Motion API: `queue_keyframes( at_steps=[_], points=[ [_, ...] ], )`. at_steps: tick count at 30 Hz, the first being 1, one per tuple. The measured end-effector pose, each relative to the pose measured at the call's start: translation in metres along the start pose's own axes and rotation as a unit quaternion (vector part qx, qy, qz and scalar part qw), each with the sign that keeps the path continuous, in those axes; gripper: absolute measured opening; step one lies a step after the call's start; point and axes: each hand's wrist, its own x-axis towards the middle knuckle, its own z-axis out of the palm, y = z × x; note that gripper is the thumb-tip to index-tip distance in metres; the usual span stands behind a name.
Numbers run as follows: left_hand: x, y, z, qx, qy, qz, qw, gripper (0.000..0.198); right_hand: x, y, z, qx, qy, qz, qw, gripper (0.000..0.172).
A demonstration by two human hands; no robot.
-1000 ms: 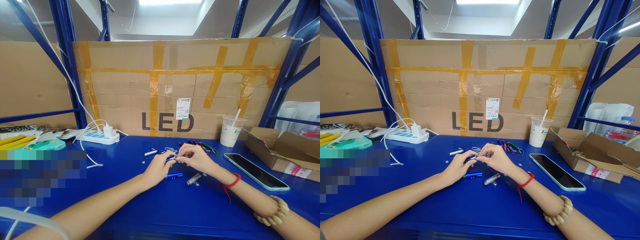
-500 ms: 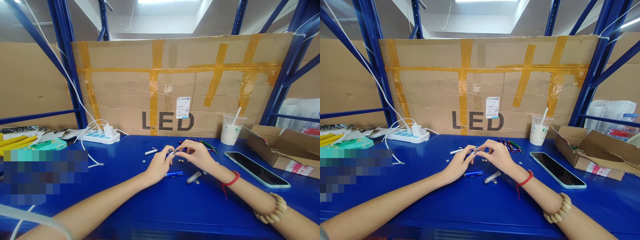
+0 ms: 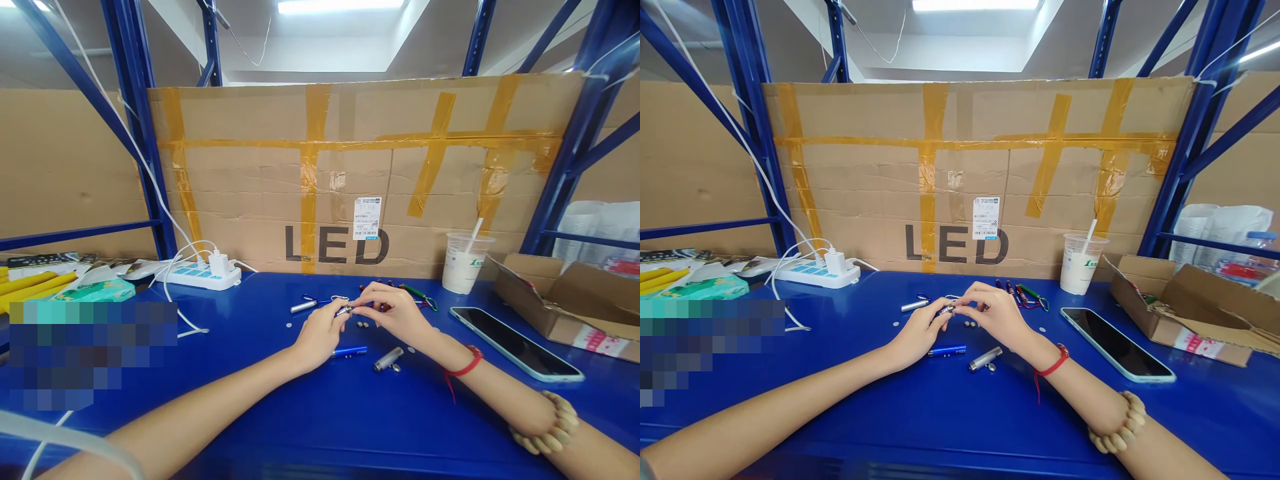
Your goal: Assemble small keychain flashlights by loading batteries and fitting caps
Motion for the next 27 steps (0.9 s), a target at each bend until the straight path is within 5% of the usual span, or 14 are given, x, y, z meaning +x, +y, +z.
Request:
queue_keyframes(
  at_steps=[27],
  points=[
    [0.0005, -0.0069, 0.0035, -0.007, -0.004, 0.013, 1.0, 0.022, 0.0002, -0.0027, 0.0037, 0.01, 0.012, 0.019, 1.0, 0.028]
  ],
)
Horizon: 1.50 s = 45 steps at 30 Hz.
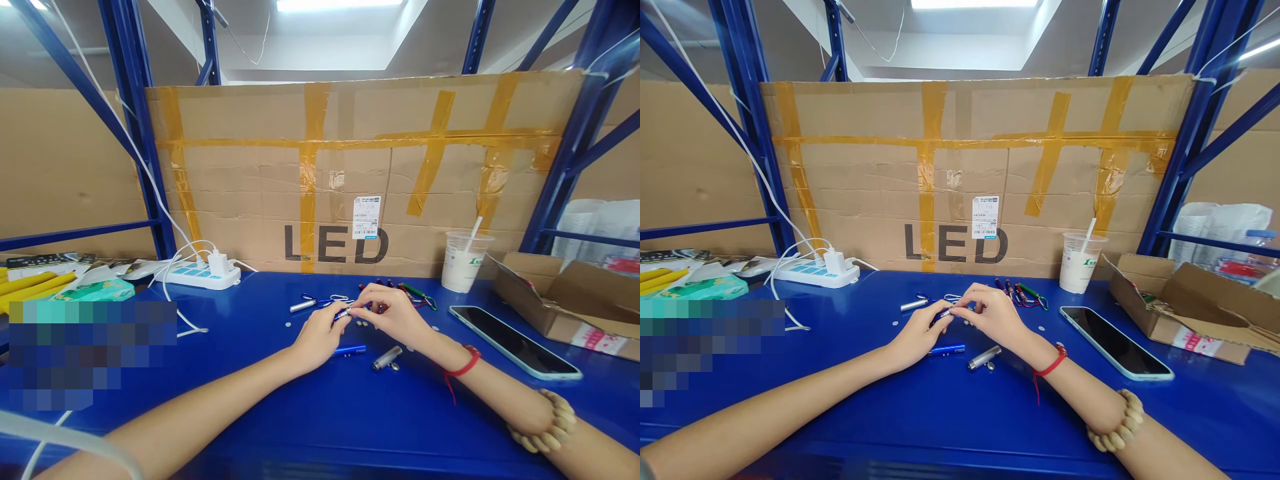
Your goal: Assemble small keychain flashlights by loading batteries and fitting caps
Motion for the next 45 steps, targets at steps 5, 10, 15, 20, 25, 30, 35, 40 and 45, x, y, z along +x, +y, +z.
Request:
queue_keyframes(
  at_steps=[5, 10, 15, 20, 25, 30, 35, 40, 45],
  points=[
    [-0.001, 0.002, -0.001, -0.006, 0.01, -0.014, 1.0, 0.021, 0.0, -0.001, 0.001, 0.014, -0.005, 0.001, 1.0, 0.029],
    [-0.003, 0.004, -0.002, -0.015, 0.015, -0.013, 1.0, 0.017, 0.0, -0.002, 0.001, 0.024, -0.007, 0.006, 1.0, 0.029],
    [-0.004, 0.004, -0.002, -0.016, 0.021, -0.005, 1.0, 0.017, 0.0, -0.003, 0.002, 0.045, -0.007, 0.033, 0.998, 0.028],
    [-0.003, 0.002, -0.001, -0.002, 0.033, 0.004, 0.999, 0.016, 0.001, -0.007, 0.002, 0.093, -0.01, 0.077, 0.993, 0.033],
    [-0.003, 0.001, -0.001, -0.007, 0.035, 0.0, 0.999, 0.016, 0.001, -0.009, 0.001, 0.115, -0.018, 0.099, 0.988, 0.035],
    [-0.004, 0.003, -0.003, 0.001, 0.024, 0.003, 1.0, 0.014, 0.001, -0.008, 0.002, 0.119, -0.016, 0.096, 0.988, 0.035],
    [-0.004, 0.005, -0.004, 0.012, 0.025, 0.009, 1.0, 0.013, 0.0, -0.008, 0.004, 0.127, -0.026, 0.115, 0.985, 0.037],
    [-0.005, 0.006, -0.005, 0.023, 0.028, 0.009, 0.999, 0.015, 0.001, -0.011, 0.003, 0.12, -0.017, 0.107, 0.987, 0.039],
    [-0.004, 0.006, -0.004, 0.024, 0.025, 0.004, 0.999, 0.016, 0.001, -0.012, 0.003, 0.106, -0.013, 0.097, 0.99, 0.04]
  ],
)
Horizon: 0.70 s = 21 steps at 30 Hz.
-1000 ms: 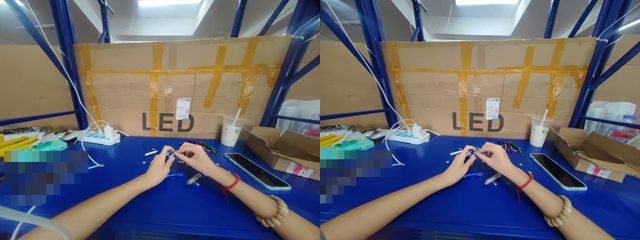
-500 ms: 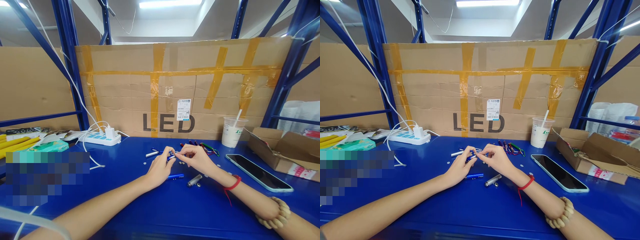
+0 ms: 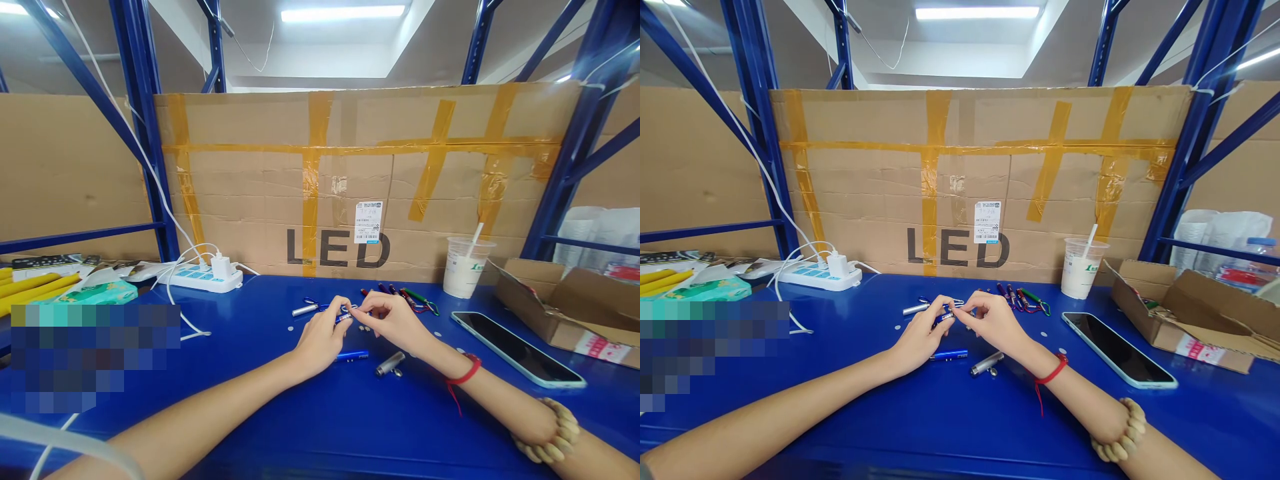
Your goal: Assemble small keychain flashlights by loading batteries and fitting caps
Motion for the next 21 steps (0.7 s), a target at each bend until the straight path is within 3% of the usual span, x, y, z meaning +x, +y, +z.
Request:
queue_keyframes(
  at_steps=[21],
  points=[
    [0.0013, 0.0002, 0.0018, -0.018, -0.021, -0.022, 0.999, 0.018, -0.0009, -0.0055, -0.0003, -0.072, -0.027, 0.036, 0.996, 0.043]
  ],
)
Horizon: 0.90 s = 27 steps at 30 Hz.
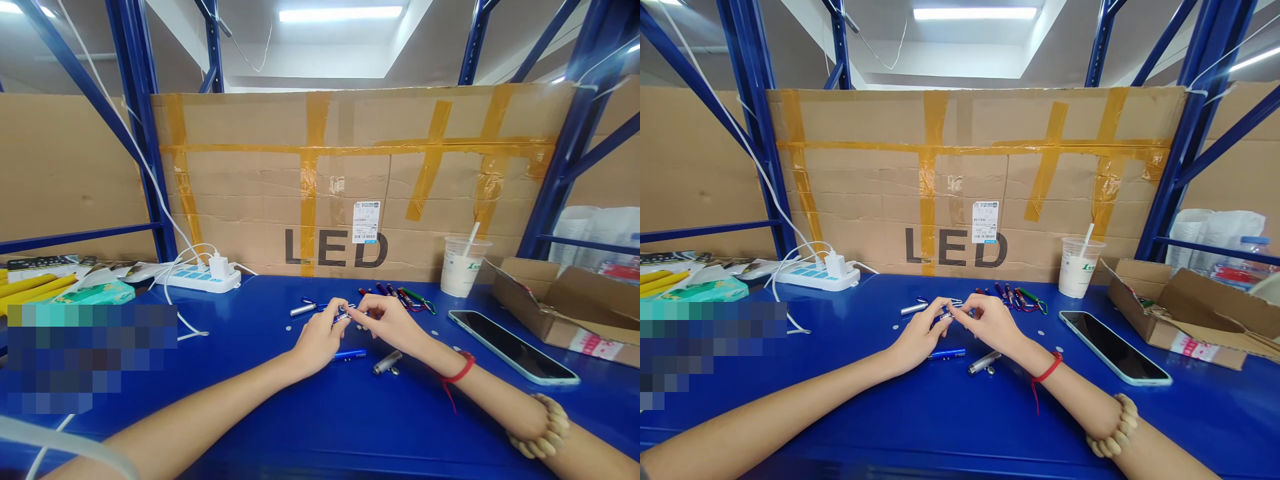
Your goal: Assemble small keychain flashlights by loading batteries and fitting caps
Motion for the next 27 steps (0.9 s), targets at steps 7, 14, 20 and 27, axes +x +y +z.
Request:
queue_keyframes(
  at_steps=[7, 14, 20, 27],
  points=[
    [-0.0012, 0.0001, -0.0018, 0.024, -0.013, 0.038, 0.999, 0.021, -0.001, 0.0024, 0.0006, 0.036, -0.036, 0.037, 0.998, 0.043],
    [-0.0023, 0.0, -0.0025, 0.039, -0.017, 0.05, 0.998, 0.019, -0.001, 0.002, 0.0004, 0.058, -0.045, 0.039, 0.997, 0.044],
    [-0.0031, -0.0011, -0.0015, 0.014, -0.002, 0.055, 0.998, 0.021, -0.0007, -0.0007, -0.0009, 0.072, -0.038, 0.043, 0.996, 0.045],
    [-0.0044, -0.0011, -0.0008, -0.022, 0.013, 0.063, 0.998, 0.02, -0.0003, -0.0032, -0.0019, 0.114, -0.039, 0.049, 0.992, 0.044]
  ],
)
